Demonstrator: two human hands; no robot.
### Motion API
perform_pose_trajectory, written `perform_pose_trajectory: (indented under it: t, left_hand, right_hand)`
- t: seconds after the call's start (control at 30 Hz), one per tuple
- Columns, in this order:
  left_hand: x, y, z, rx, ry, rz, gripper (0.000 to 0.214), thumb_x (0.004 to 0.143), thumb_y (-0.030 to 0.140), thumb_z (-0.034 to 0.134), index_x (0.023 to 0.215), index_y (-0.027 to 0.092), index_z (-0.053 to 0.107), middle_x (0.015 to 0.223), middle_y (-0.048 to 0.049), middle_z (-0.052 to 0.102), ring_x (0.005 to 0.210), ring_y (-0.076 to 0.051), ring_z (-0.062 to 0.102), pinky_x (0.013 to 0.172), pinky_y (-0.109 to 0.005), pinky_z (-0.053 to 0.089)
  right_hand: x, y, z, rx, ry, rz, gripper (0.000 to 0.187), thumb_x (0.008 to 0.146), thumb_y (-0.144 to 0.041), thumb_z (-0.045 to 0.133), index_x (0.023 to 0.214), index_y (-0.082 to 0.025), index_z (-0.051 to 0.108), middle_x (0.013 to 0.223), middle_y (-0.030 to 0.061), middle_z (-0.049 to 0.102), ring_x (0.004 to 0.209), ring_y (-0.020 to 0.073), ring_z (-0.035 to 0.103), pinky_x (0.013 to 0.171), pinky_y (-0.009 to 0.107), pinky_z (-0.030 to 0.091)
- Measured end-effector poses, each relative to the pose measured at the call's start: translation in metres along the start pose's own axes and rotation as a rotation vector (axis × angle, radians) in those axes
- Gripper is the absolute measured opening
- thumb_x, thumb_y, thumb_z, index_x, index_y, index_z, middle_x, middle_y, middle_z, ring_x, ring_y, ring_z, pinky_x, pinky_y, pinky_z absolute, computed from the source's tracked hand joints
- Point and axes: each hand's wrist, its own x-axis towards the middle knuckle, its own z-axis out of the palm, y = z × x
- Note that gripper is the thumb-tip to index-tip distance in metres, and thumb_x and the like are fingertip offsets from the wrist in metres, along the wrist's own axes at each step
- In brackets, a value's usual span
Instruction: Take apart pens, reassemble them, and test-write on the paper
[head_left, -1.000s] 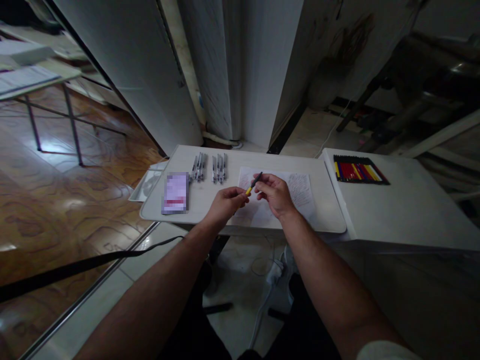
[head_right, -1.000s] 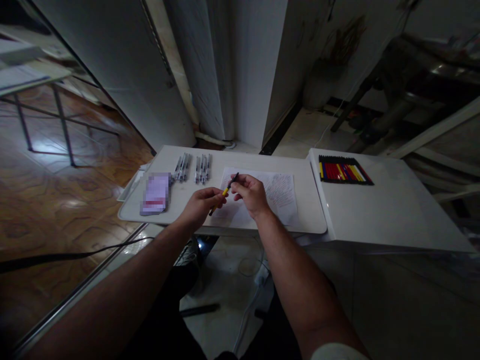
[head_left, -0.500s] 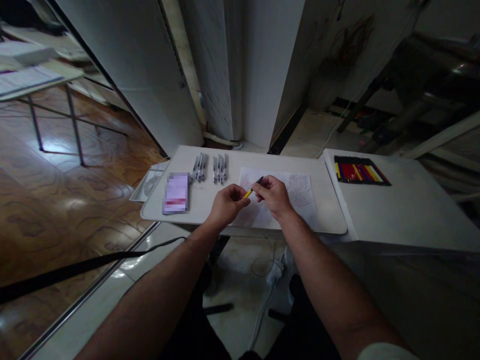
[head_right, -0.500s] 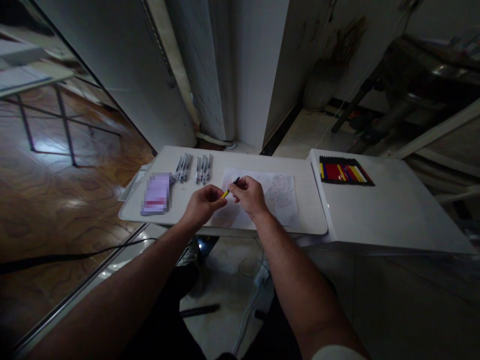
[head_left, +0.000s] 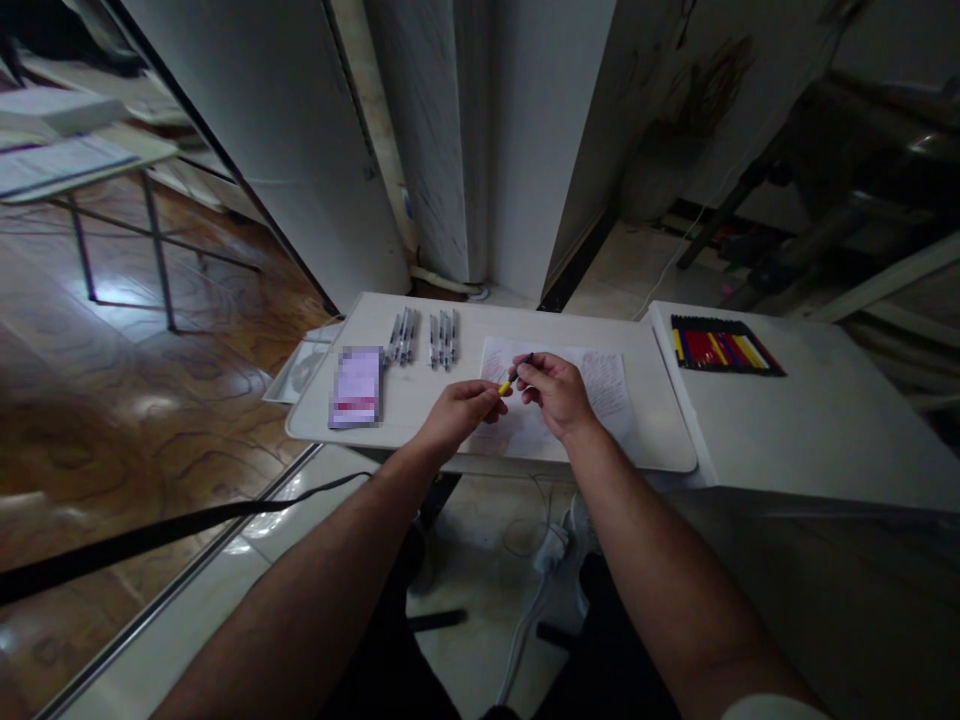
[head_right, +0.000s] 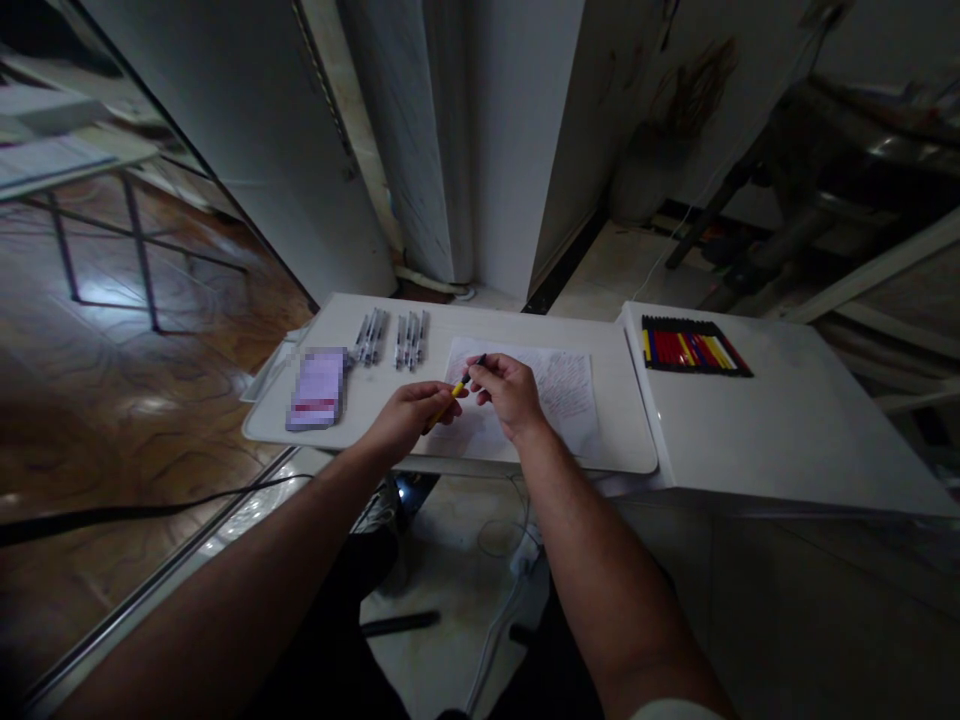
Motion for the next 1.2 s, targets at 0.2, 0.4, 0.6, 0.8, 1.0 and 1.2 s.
perform_pose_trajectory:
  t: [0.2,0.4,0.6,0.8,1.0,1.2]
  left_hand:
    - [0.0,0.0,0.001,-0.05,-0.07,-0.023,0.035,0.076,0.043,0.065,0.088,0.011,0.073,0.073,-0.0074,0.07,0.064,-0.014,0.058,0.066,-0.028,0.045]
    - [-0.004,0.006,0.003,0.038,-0.026,0.024,0.02,0.073,0.034,0.066,0.073,0.015,0.066,0.067,-0.003,0.067,0.059,-0.011,0.055,0.059,-0.024,0.041]
    - [-0.004,0.007,0.004,0.068,0.031,0.046,0.023,0.07,0.037,0.071,0.076,0.015,0.065,0.063,-0.0009,0.064,0.055,-0.01,0.051,0.052,-0.023,0.036]
    - [-0.004,0.005,0.003,0.08,0.06,0.065,0.018,0.068,0.03,0.072,0.074,0.015,0.064,0.058,0.0011,0.06,0.049,-0.008,0.045,0.05,-0.022,0.034]
    - [0.0,-0.001,0.0,0.061,0.099,0.15,0.027,0.062,0.034,0.079,0.072,0.015,0.063,0.065,0.0009,0.062,0.057,-0.009,0.049,0.057,-0.023,0.038]
    - [0.004,-0.006,-0.001,0.033,0.107,0.16,0.028,0.06,0.033,0.08,0.073,0.014,0.063,0.068,0.0007,0.064,0.06,-0.009,0.052,0.061,-0.024,0.038]
  right_hand:
    - [0.0,-0.001,0.0,0.013,0.015,0.003,0.02,0.065,-0.029,0.075,0.08,-0.017,0.07,0.074,0.0006,0.068,0.058,0.0093,0.054,0.046,0.021,0.039]
    - [0.0,0.002,0.0,0.004,-0.001,-0.01,0.019,0.066,-0.029,0.074,0.081,-0.018,0.07,0.075,0.0009,0.068,0.059,0.0097,0.054,0.046,0.021,0.039]
    - [0.0,0.003,0.001,-0.005,-0.013,-0.028,0.018,0.067,-0.029,0.074,0.081,-0.018,0.069,0.075,0.0012,0.068,0.059,0.0097,0.054,0.046,0.021,0.04]
    - [0.0,0.003,0.002,-0.013,-0.002,-0.017,0.02,0.066,-0.031,0.075,0.08,-0.018,0.068,0.072,0.0004,0.067,0.058,0.0096,0.053,0.046,0.021,0.039]
    - [0.001,0.006,0.002,-0.014,0.009,-0.054,0.021,0.066,-0.032,0.078,0.072,-0.019,0.063,0.058,-0.0037,0.06,0.05,0.0088,0.05,0.044,0.021,0.038]
    - [0.002,0.009,0.004,-0.043,0.059,-0.048,0.025,0.065,-0.034,0.08,0.069,-0.019,0.06,0.054,-0.0051,0.057,0.046,0.0082,0.048,0.042,0.022,0.036]
